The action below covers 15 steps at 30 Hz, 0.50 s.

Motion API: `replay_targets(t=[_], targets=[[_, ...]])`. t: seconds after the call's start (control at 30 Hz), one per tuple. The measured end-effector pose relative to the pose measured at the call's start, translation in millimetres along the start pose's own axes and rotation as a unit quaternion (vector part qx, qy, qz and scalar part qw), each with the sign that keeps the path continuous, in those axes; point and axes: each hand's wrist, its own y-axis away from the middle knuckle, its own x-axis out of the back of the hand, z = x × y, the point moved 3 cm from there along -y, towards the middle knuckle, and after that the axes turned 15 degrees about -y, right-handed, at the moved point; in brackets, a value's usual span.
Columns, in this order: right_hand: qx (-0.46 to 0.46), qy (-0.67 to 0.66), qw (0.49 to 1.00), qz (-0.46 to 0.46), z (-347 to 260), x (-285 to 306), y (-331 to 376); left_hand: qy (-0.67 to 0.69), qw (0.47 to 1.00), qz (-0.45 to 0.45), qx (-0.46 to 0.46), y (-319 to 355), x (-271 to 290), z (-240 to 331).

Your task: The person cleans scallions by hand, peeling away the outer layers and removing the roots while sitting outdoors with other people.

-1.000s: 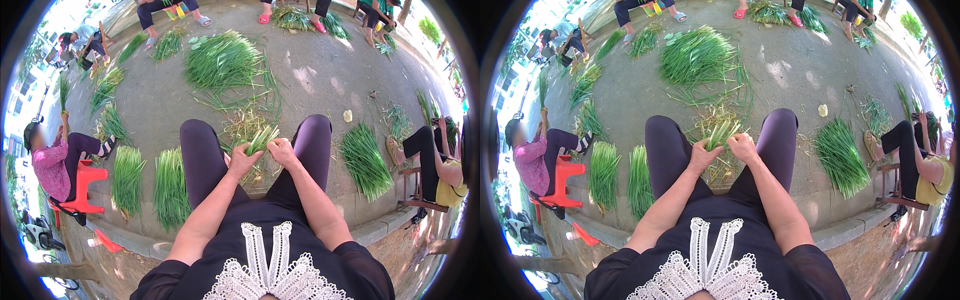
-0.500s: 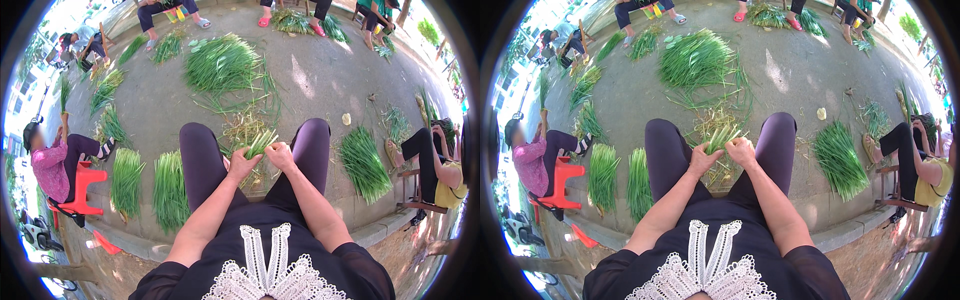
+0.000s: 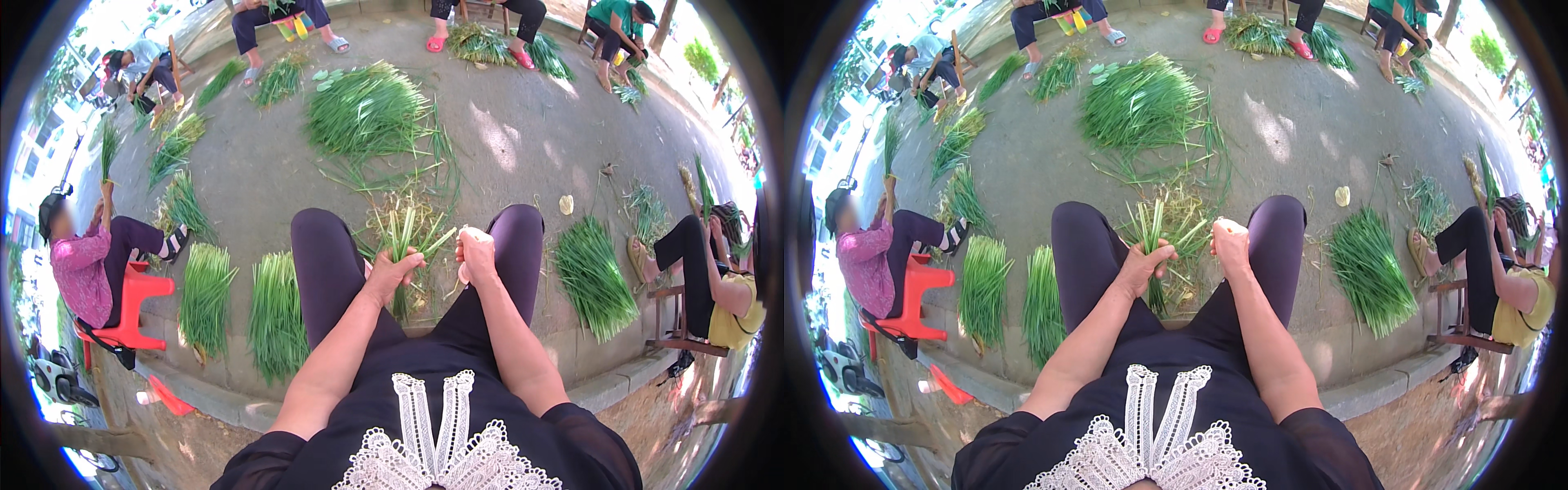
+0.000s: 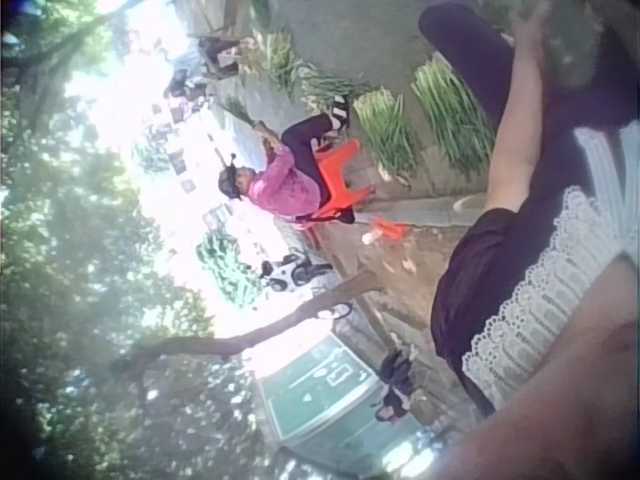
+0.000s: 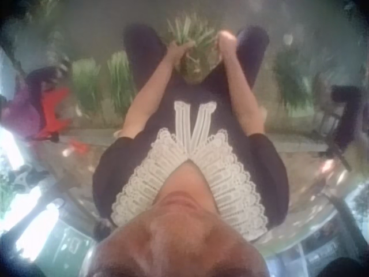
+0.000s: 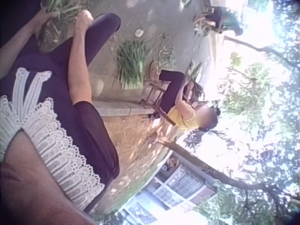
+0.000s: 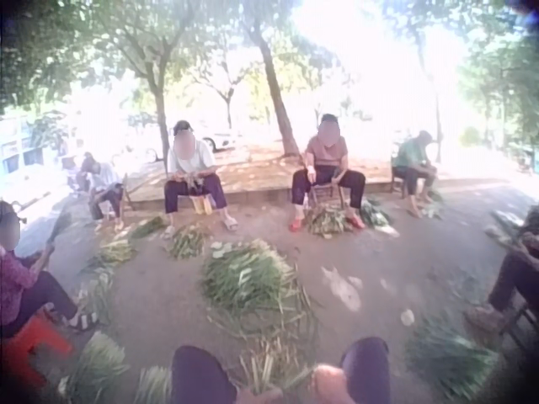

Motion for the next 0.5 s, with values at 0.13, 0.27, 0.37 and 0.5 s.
replay_targets(t=[0.13,0.27,0.37,0.5], targets=[[0.012,-0.098,0.995,-0.018,-2,-2,0,0.000,1.000,-0.015,0.005,1,-2,2],[-0.011,-0.218,0.976,-0.006,-8,0,-1,-0.034,0.999,0.020,0.025,1,-3,1],[0.100,-0.197,0.975,-0.028,-14,0,1,-0.082,0.994,0.060,0.028,0,-4,-2],[0.301,0.002,0.952,-0.057,-15,-4,5,-0.168,0.983,0.069,-0.008,-7,-4,-10]])
